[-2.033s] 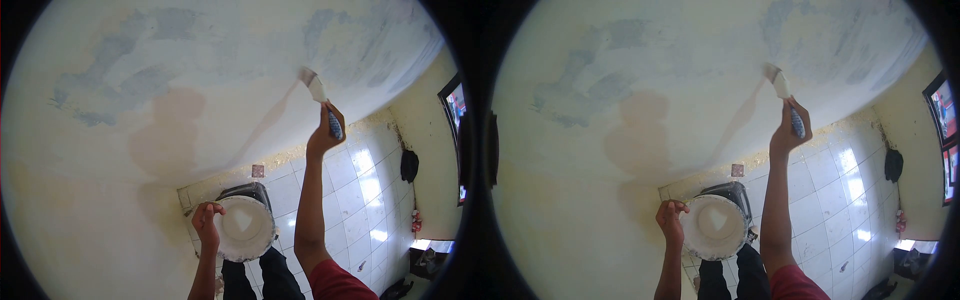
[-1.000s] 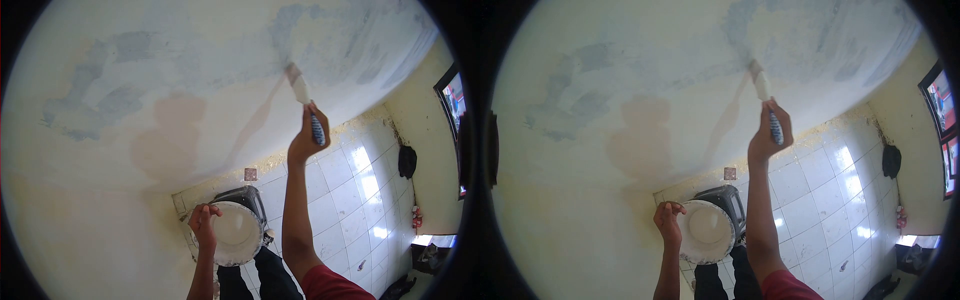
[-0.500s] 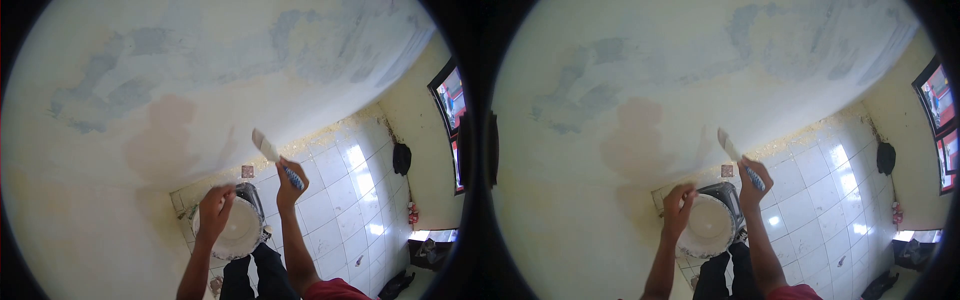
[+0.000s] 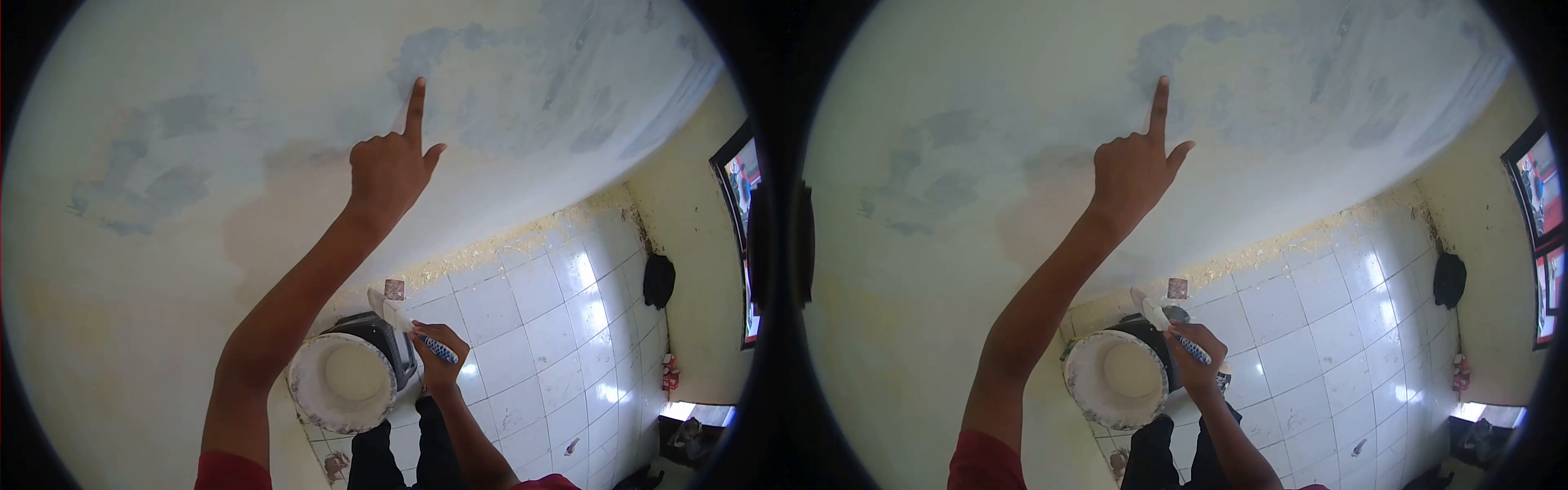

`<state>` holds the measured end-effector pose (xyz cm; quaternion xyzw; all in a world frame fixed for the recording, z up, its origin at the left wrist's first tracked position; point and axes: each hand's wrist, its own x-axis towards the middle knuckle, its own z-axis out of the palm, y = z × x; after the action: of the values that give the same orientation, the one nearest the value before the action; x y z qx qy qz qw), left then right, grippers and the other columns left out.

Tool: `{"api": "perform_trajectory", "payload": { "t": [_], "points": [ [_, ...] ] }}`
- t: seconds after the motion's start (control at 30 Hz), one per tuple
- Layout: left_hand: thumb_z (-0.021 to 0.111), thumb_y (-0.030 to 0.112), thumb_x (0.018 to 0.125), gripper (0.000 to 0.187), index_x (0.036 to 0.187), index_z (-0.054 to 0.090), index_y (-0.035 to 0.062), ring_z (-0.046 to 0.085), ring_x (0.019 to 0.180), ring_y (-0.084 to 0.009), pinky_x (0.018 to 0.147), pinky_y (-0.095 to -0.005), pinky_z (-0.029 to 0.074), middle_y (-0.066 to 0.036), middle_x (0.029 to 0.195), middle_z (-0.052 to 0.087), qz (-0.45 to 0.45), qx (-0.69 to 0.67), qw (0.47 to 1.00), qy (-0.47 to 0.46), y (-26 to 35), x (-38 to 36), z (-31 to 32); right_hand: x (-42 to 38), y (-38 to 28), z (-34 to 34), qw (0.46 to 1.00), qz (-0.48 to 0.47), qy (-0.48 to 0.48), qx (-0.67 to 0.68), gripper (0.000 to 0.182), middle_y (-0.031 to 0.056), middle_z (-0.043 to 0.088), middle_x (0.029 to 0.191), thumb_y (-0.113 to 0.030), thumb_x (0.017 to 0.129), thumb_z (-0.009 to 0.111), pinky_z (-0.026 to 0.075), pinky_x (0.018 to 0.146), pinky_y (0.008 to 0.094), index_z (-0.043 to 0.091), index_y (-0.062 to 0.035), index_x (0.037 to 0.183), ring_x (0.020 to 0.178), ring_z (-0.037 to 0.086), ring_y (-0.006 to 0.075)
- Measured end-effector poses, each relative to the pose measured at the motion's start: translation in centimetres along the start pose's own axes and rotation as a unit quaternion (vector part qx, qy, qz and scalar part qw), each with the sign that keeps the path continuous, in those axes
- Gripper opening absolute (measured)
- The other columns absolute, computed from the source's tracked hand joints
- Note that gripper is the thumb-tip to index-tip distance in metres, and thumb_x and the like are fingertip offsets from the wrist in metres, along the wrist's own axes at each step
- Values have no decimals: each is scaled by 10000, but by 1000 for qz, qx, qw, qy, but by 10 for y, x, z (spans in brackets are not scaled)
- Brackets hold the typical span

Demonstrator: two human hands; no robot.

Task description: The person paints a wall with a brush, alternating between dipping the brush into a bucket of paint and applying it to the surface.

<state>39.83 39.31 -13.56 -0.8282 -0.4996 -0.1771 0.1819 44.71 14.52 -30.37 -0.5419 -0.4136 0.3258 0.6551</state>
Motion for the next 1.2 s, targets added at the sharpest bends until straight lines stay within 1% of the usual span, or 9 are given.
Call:
{"api": "perform_trajectory", "payload": {
  "t": [0.3,0.43,0.47,0.53,0.63,0.83,0.9,1.0,1.2],
  "points": [
    [568,531,957,883,1596,99,141,511,401,-134,432,-265,425,-24,517,565,28,-136,990,-9,1,-44,-13,28,12,-32,999,8,-33,4,146,175,728,913,98,783,731,559,817,333,710,35,914,915,727,264],
    [407,558,1023,747,1599,62,232,453,502,-127,475,-285,364,-33,655,570,-238,-913,313,-109,-15,-148,-2,15,30,-39,998,37,-50,17,130,159,728,896,92,782,739,560,814,330,714,41,899,893,725,246],
    [407,558,1023,747,1599,62,232,453,502,-127,475,-285,364,-33,655,570,-248,-911,312,-104,-17,-171,6,9,34,-40,997,44,-56,15,130,153,728,891,90,781,742,559,811,326,715,43,899,882,724,239],
    [339,561,1040,686,1598,90,251,426,571,-141,499,-294,353,-26,700,542,-188,-977,91,-29,-20,-212,13,-1,35,-40,995,77,-69,6,129,148,728,893,86,782,746,558,800,316,718,44,901,870,720,225],
    [347,561,1038,672,1596,126,257,429,643,-150,540,-297,375,-32,773,537,-239,-969,66,-9,-27,-269,15,-20,41,-32,988,131,-86,-17,129,135,731,899,70,783,760,553,761,286,726,43,904,839,706,184],
    [484,400,1036,471,1422,523,132,598,885,-180,678,-297,473,-48,1017,634,-479,-832,281,10,-55,-410,25,-65,46,2,972,173,-147,-53,145,125,736,903,43,780,778,544,761,287,733,37,918,825,698,163],
    [553,295,1014,405,1375,574,112,582,1029,-231,836,-358,493,-81,1149,605,-483,-525,697,-79,-63,-462,27,-84,50,14,964,170,-186,-80,142,127,740,900,22,778,782,548,766,301,733,27,912,828,708,178],
    [599,223,981,401,1363,586,101,477,1249,-314,1045,-445,403,-138,1353,503,-409,-265,868,-94,-65,-533,36,-111,67,42,932,214,-263,-131,110,104,739,859,23,789,778,546,767,288,731,29,887,830,701,157],
    [608,338,961,533,1451,505,157,313,1395,-431,1130,-544,291,-205,1561,279,-369,-181,889,-204,-77,-574,52,-162,136,83,906,162,-339,-196,125,143,733,817,-49,774,780,539,732,341,727,16,867,739,704,229]
  ]
}}
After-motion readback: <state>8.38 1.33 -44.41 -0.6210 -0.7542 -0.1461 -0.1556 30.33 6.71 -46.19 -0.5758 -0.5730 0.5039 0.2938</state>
